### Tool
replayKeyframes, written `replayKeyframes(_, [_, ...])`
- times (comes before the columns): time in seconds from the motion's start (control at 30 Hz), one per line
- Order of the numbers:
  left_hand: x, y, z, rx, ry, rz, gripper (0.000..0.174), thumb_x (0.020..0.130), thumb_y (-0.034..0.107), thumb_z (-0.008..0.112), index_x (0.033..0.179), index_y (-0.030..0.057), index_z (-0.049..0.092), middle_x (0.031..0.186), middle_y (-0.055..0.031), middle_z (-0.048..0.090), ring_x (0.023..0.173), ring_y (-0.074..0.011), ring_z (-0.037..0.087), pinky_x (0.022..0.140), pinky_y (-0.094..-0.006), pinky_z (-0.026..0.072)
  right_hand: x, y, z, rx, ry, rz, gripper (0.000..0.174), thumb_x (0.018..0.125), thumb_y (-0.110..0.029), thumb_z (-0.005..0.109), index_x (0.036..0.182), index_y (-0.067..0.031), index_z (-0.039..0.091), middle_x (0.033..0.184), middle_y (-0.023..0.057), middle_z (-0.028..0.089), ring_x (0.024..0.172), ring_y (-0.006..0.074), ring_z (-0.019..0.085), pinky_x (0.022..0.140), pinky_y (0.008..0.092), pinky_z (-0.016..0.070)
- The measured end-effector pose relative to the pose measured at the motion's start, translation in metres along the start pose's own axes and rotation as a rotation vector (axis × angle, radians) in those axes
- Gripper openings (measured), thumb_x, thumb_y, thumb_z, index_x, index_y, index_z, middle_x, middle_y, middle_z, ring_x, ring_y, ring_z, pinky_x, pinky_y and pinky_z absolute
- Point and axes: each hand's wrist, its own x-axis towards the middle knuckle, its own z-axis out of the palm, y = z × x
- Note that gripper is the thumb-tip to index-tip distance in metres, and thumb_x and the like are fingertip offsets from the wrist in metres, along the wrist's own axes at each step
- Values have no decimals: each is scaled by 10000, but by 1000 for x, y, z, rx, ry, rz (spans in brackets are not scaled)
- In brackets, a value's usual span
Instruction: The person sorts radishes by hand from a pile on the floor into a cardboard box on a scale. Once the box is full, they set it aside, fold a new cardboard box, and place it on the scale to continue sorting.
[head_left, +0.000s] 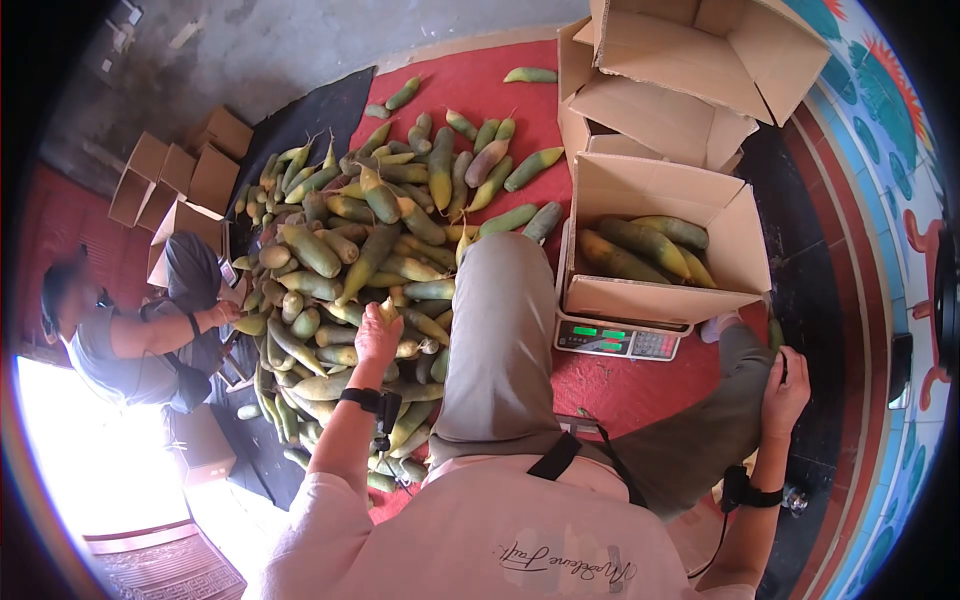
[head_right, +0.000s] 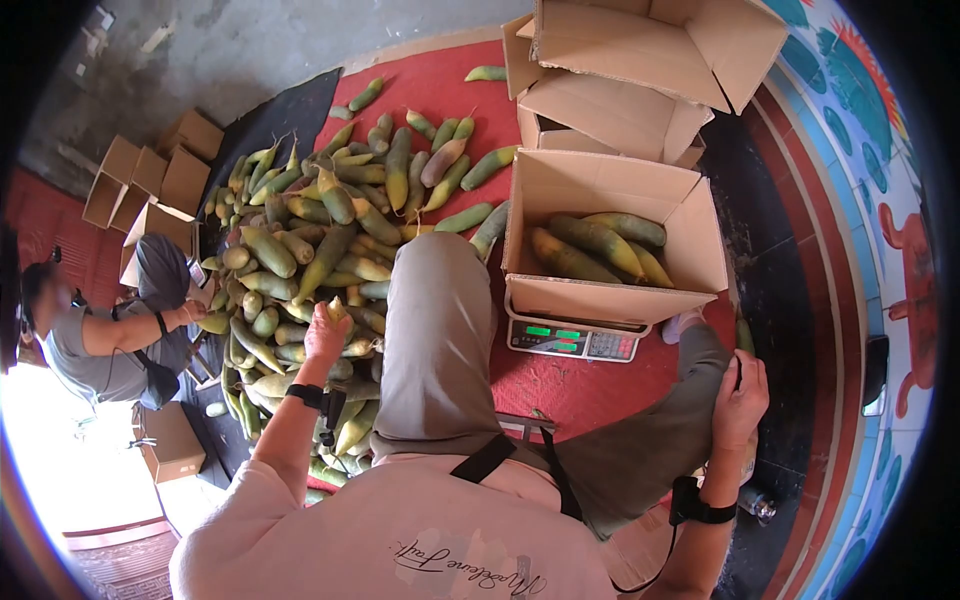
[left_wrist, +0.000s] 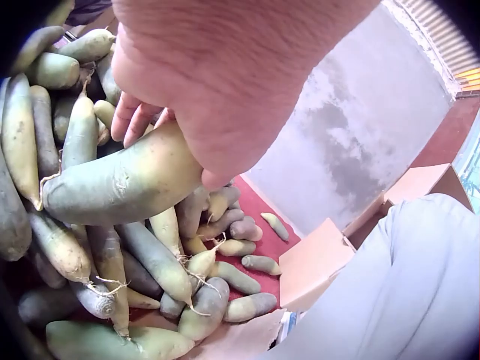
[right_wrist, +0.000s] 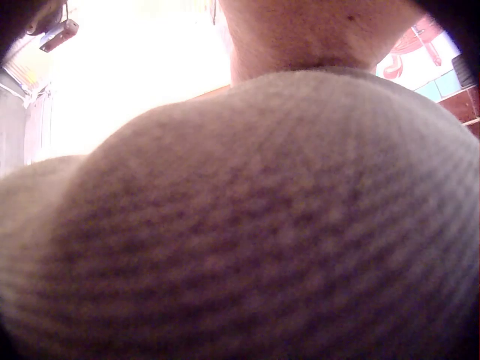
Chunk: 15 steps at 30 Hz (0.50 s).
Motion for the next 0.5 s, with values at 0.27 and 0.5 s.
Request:
replayKeyframes(0.27, [-2, 2, 4, 62, -8, 11, 554, 796, 368, 603, 1178, 46, 363, 1066, -229, 540, 956, -387, 557, 812, -446, 461, -1, 2, 0, 4, 7, -7, 133, 843, -38, 524, 954, 2, 587, 851, 170, 573, 777, 345, 574, 698, 380, 467])
replayKeyframes(0.5, [-6, 7, 4, 75, -20, 16, 550, 795, 369, 608, 1187, 58, 377, 1070, -224, 540, 965, -380, 556, 811, -438, 463, -2, 1, -2, 14, 24, -5, 128, 836, -26, 529, 947, 9, 584, 842, 171, 567, 768, 344, 571, 690, 380, 466])
